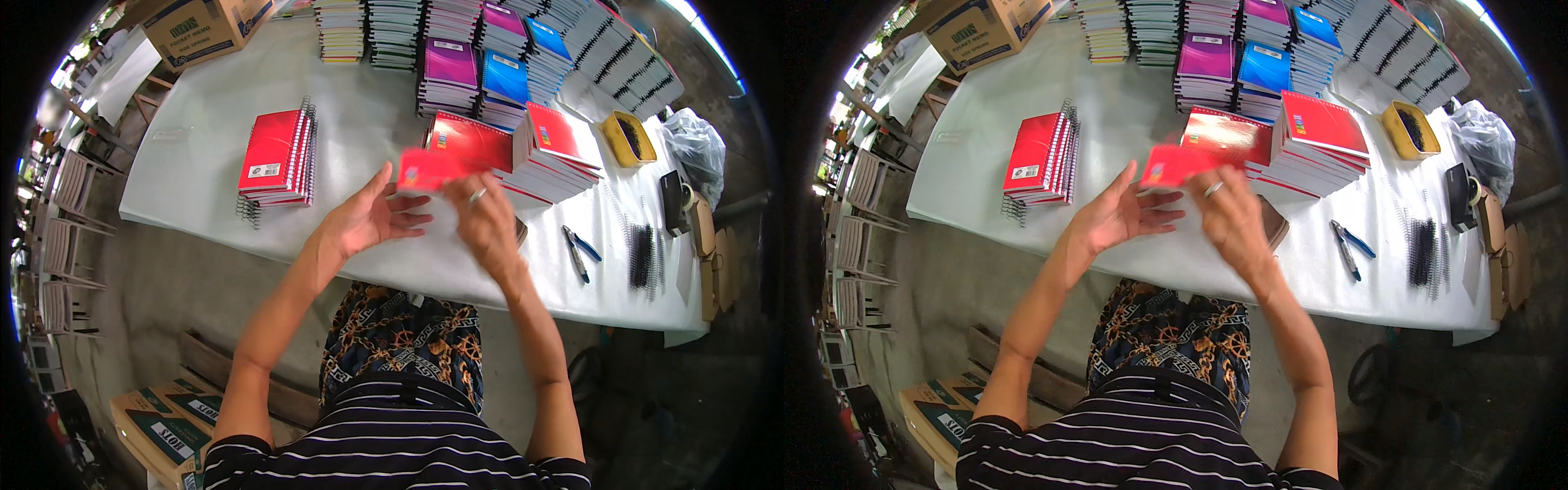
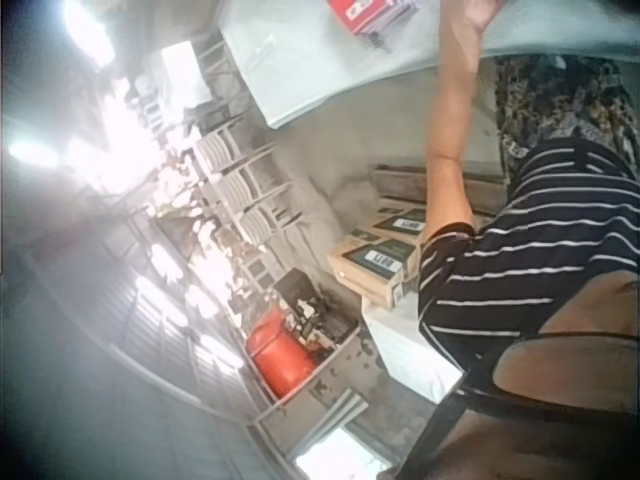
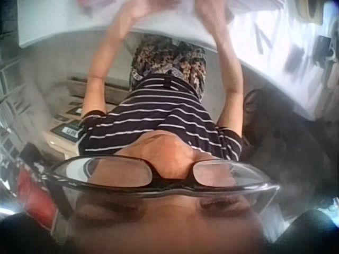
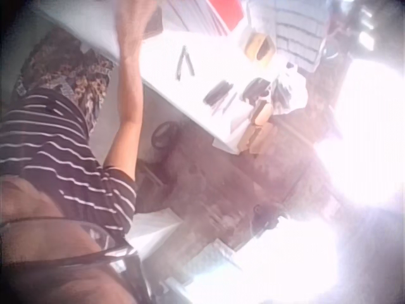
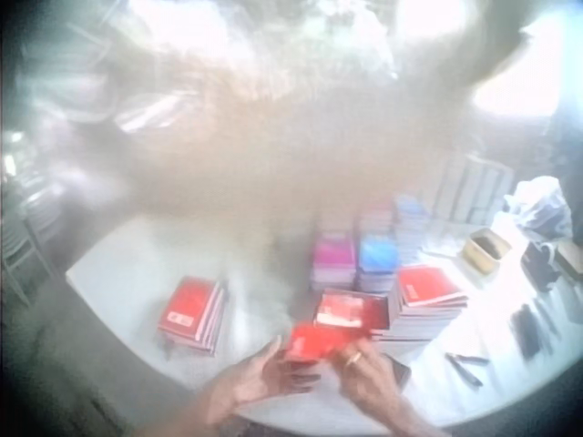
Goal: The person repeatedly picks up a red notebook and a metal spiral binding, inserts the spiral into the notebook's holes, and places the assembled notebook on a growing stack. The person handles notebooks and spirals one at a time throughout the clip.
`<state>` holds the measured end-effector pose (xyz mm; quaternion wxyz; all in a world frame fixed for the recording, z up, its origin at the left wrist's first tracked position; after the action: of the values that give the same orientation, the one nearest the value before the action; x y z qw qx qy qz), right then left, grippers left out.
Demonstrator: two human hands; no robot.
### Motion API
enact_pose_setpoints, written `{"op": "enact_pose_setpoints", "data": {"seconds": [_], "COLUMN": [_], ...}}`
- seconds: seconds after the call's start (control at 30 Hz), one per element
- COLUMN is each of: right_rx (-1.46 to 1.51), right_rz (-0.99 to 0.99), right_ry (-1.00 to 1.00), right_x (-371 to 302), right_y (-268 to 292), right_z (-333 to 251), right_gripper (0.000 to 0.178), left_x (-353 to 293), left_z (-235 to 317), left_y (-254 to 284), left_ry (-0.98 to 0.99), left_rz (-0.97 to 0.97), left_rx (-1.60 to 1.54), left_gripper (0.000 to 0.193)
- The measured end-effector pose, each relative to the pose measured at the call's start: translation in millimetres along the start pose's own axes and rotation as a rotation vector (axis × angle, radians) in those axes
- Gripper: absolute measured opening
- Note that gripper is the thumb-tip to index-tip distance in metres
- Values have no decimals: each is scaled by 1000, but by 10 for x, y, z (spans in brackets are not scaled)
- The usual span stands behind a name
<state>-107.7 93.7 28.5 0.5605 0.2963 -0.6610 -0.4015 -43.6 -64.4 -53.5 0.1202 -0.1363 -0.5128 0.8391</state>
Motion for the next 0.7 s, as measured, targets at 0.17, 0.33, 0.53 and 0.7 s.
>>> {"op": "enact_pose_setpoints", "data": {"seconds": [0.17,0.33,0.53,0.7], "right_rx": [208,1245,1299,1210], "right_rz": [15,174,142,134], "right_ry": [-174,-585,-698,-716], "right_x": [-322,-672,-781,-886], "right_y": [172,83,-328,-520], "right_z": [-259,26,-215,-234], "right_gripper": [45,56,17,21], "left_x": [39,-116,-122,-140], "left_z": [33,-34,-162,-120], "left_y": [-330,-493,-299,-1019], "left_ry": [-172,-311,-350,-554], "left_rz": [26,-162,-70,155], "left_rx": [424,833,1047,2201], "left_gripper": [68,65,66,78]}}
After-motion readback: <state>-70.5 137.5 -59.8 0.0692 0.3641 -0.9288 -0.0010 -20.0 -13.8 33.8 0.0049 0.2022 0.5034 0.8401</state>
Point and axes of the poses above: each hand's wrist, its own x-axis towards the middle knuckle, its own y-axis out of the back of the hand, z = x × y, the point moved 5 cm from there along x, towards the middle knuckle, and after that the axes turned 9 degrees about -z, right-handed, at the moved point
